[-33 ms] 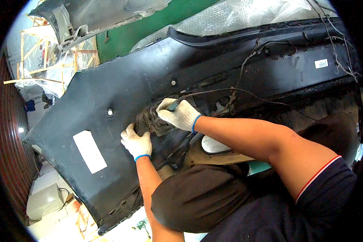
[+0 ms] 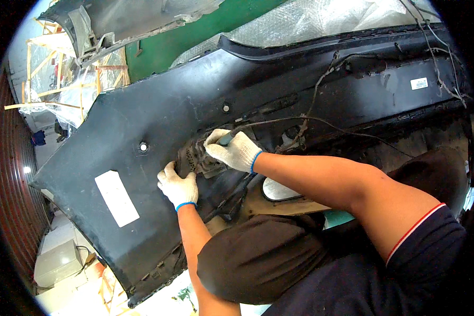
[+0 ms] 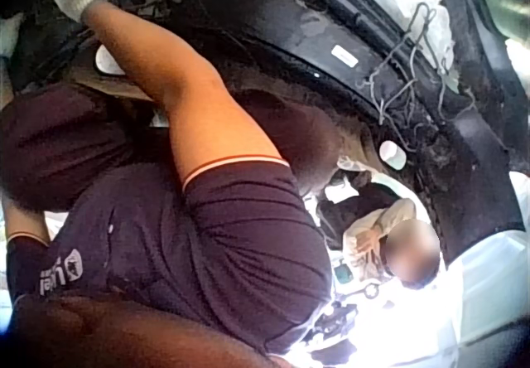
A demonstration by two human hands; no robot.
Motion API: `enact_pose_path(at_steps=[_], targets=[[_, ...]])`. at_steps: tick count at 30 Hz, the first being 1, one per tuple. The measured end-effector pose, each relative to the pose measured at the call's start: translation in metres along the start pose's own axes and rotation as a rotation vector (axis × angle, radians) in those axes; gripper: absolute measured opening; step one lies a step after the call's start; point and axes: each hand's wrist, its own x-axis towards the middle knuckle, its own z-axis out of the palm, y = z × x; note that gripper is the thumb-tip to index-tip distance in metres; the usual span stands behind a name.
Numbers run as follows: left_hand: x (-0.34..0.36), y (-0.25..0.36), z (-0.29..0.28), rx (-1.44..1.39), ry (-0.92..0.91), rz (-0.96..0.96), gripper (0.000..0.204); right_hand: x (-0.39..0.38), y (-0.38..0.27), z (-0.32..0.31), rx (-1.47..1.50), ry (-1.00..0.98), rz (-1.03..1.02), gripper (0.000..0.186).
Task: The person scrapes a black plastic car part with a small tool, focusing on a specific area to remove residue or adhesive. The person is sitting on the floor in a workshop environment.
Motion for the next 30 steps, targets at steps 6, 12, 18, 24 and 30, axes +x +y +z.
enact_pose_path(at_steps=[6,12,18,24,30], targets=[[0.000,-0.003,0.002,0.003,0.011,0.003,0.069,0.001,0.011,0.007,0.001,0.028,-0.054,0.017],[0.000,-0.001,0.002,0.014,0.007,0.004,0.070,-0.001,0.014,0.013,0.004,0.023,-0.057,0.014],[0.001,0.000,0.001,0.032,-0.008,-0.013,0.072,-0.002,0.017,0.019,-0.045,0.033,-0.252,0.012],[0.002,-0.001,0.001,0.025,-0.011,-0.013,0.071,-0.008,0.012,0.027,0.132,-0.031,-0.233,0.009],[0.001,0.000,0.001,0.017,-0.008,-0.019,0.069,-0.006,0.018,0.025,-0.008,0.016,-0.243,0.011]])
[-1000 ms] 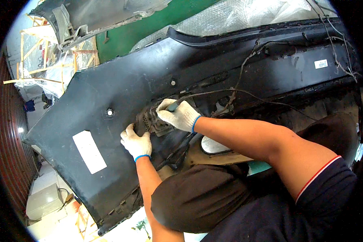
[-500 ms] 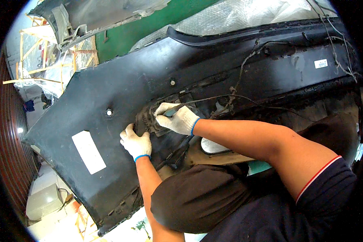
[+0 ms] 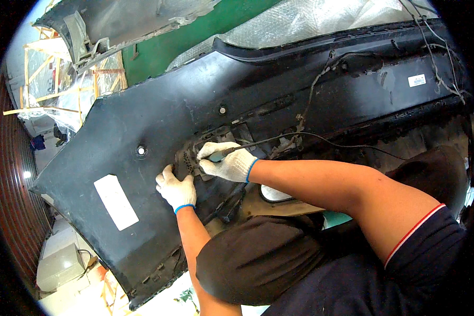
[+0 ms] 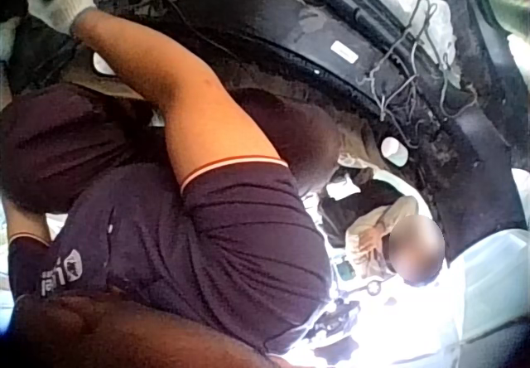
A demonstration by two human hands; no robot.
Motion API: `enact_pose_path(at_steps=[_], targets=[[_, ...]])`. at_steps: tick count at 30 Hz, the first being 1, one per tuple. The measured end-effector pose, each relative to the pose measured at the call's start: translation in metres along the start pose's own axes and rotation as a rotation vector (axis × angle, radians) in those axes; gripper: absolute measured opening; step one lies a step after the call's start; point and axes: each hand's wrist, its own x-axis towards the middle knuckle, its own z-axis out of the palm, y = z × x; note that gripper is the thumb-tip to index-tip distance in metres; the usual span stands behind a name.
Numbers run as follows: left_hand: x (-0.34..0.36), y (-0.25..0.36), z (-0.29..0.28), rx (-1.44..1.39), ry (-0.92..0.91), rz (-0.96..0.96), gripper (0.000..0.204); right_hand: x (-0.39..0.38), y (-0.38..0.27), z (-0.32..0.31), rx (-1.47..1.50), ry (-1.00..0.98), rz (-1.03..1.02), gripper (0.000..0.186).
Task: The person scrapes a black plastic car part with a small tool, focusing on a specific area to remove residue or adhesive. The person is sitting on the floor in a workshop environment.
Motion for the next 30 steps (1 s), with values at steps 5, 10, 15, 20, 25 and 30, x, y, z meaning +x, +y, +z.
enact_pose_path(at_steps=[5,10,15,20,25,30], targets=[[-0.001,0.000,-0.001,-0.013,0.005,0.006,0.068,0.007,0.000,-0.004,-0.158,0.052,-0.060,0.017],[0.000,0.003,-0.003,-0.018,-0.004,-0.007,0.069,0.011,-0.012,-0.014,-0.065,-0.027,0.144,0.015],[-0.001,0.003,-0.002,-0.009,0.014,0.007,0.067,0.008,-0.009,-0.011,-0.111,-0.012,0.119,0.014],[-0.001,0.001,-0.001,-0.020,0.019,0.009,0.066,0.009,-0.005,-0.008,-0.159,-0.017,0.017,0.013],[0.000,-0.001,0.001,-0.014,0.003,0.000,0.071,0.004,-0.003,-0.004,-0.175,-0.021,-0.016,0.013],[0.001,-0.005,0.002,-0.004,-0.004,-0.008,0.073,-0.001,-0.002,-0.003,-0.122,-0.029,-0.002,0.015]])
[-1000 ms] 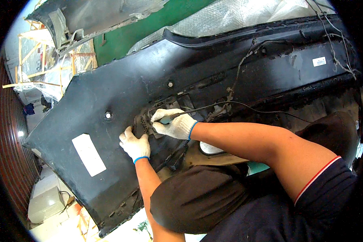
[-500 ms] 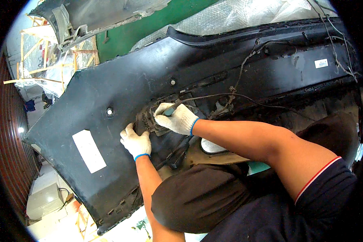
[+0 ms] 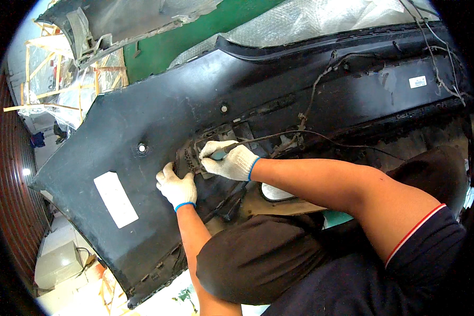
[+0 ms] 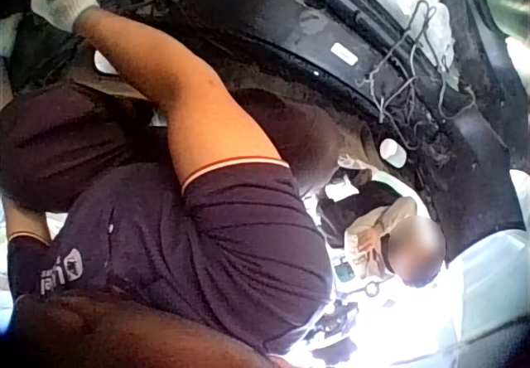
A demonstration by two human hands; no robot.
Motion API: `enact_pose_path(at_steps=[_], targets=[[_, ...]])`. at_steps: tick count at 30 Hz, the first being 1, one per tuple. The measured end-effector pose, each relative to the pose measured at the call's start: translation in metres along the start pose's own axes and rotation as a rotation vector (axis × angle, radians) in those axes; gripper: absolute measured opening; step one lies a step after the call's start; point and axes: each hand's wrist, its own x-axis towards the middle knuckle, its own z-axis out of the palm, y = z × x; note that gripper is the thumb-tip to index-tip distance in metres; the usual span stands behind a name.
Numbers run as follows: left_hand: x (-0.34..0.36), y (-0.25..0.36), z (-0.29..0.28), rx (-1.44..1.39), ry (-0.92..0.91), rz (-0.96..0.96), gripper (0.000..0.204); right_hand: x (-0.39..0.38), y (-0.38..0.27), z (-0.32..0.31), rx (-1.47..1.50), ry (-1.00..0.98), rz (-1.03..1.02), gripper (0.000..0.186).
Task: The person scrapes a black plastic car part with a small tool, focusing on a specific area to remove residue or adhesive. The person is sitting on the floor in a workshop environment.
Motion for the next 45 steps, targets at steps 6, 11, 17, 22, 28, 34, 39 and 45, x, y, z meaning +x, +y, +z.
enact_pose_path(at_steps=[6,11,17,22,28,34,39,45], targets=[[0.000,0.001,0.001,-0.009,-0.002,0.001,0.071,-0.004,0.009,-0.002,0.038,0.043,-0.013,0.015],[0.000,0.000,0.000,-0.002,0.007,0.005,0.070,0.002,0.004,-0.005,-0.077,0.009,-0.054,0.014],[0.000,0.001,-0.001,-0.015,-0.003,0.012,0.070,0.006,-0.002,-0.010,-0.008,-0.043,0.051,0.020],[0.000,0.001,0.000,-0.015,0.000,0.016,0.070,0.005,-0.001,-0.010,-0.050,-0.015,0.011,0.017],[0.001,-0.001,0.001,-0.020,0.008,0.016,0.070,0.008,-0.005,-0.008,0.000,-0.042,0.066,0.015],[0.000,0.001,0.000,-0.013,0.008,0.014,0.069,0.004,-0.001,-0.002,-0.015,-0.026,0.031,0.014],[-0.002,0.005,-0.002,-0.020,0.020,0.030,0.061,0.001,0.002,0.001,0.010,-0.008,-0.012,0.014],[0.002,-0.008,0.004,-0.019,-0.023,0.031,0.065,-0.002,-0.001,0.000,0.078,-0.009,0.043,0.013]])
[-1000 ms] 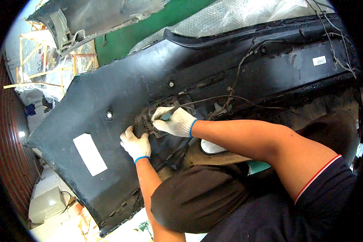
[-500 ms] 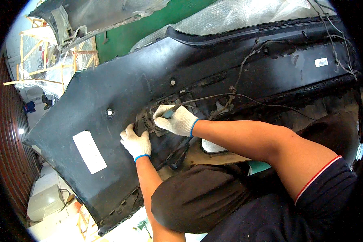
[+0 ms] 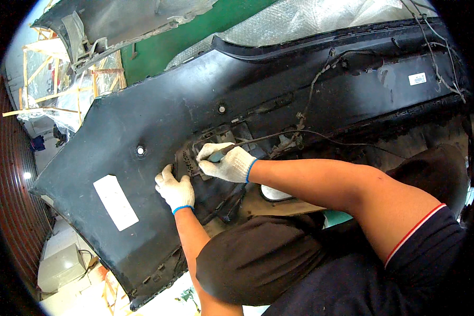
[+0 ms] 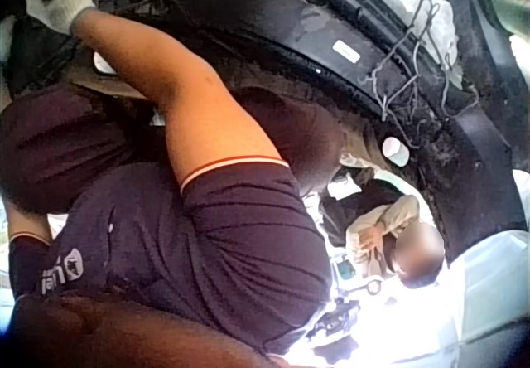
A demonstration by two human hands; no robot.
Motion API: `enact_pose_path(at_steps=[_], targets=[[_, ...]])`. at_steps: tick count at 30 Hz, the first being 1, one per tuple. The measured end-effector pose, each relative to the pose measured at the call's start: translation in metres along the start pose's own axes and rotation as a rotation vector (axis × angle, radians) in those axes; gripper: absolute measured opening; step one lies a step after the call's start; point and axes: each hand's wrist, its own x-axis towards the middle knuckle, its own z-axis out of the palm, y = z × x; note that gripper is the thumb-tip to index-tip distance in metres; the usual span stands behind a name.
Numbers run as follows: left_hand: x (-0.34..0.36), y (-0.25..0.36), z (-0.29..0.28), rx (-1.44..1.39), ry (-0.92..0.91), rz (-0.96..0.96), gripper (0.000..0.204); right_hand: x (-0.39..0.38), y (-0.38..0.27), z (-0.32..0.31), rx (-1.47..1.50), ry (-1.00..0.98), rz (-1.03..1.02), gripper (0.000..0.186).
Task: The person scrapes a black plastic car part with a small tool, focusing on a specific area to remove residue or adhesive. The person is sitting on the floor in a workshop environment.
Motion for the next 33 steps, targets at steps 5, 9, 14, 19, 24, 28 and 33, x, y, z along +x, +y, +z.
enact_pose_path(at_steps=[5,9,14,19,24,28,33], targets=[[0.000,0.002,-0.001,0.003,0.004,0.006,0.065,0.001,0.001,0.000,-0.018,0.012,-0.064,0.012],[-0.002,0.006,-0.003,0.021,0.013,0.017,0.068,0.000,0.000,0.000,-0.013,-0.012,-0.005,0.012],[-0.003,0.005,0.000,0.010,0.061,0.042,0.066,0.006,-0.006,-0.008,-0.039,-0.064,0.044,0.012],[-0.005,0.012,-0.006,0.000,0.049,0.022,0.065,0.014,-0.007,-0.015,0.006,-0.014,0.065,0.013],[-0.003,0.009,-0.007,0.008,0.001,-0.012,0.072,0.012,-0.003,-0.014,-0.069,-0.034,0.049,0.014],[-0.002,0.008,-0.005,0.015,0.004,-0.014,0.072,0.010,-0.001,-0.012,-0.105,-0.039,0.037,0.013],[-0.002,0.012,-0.006,0.007,-0.005,-0.010,0.073,0.005,0.006,-0.008,-0.145,0.003,-0.134,0.011]])
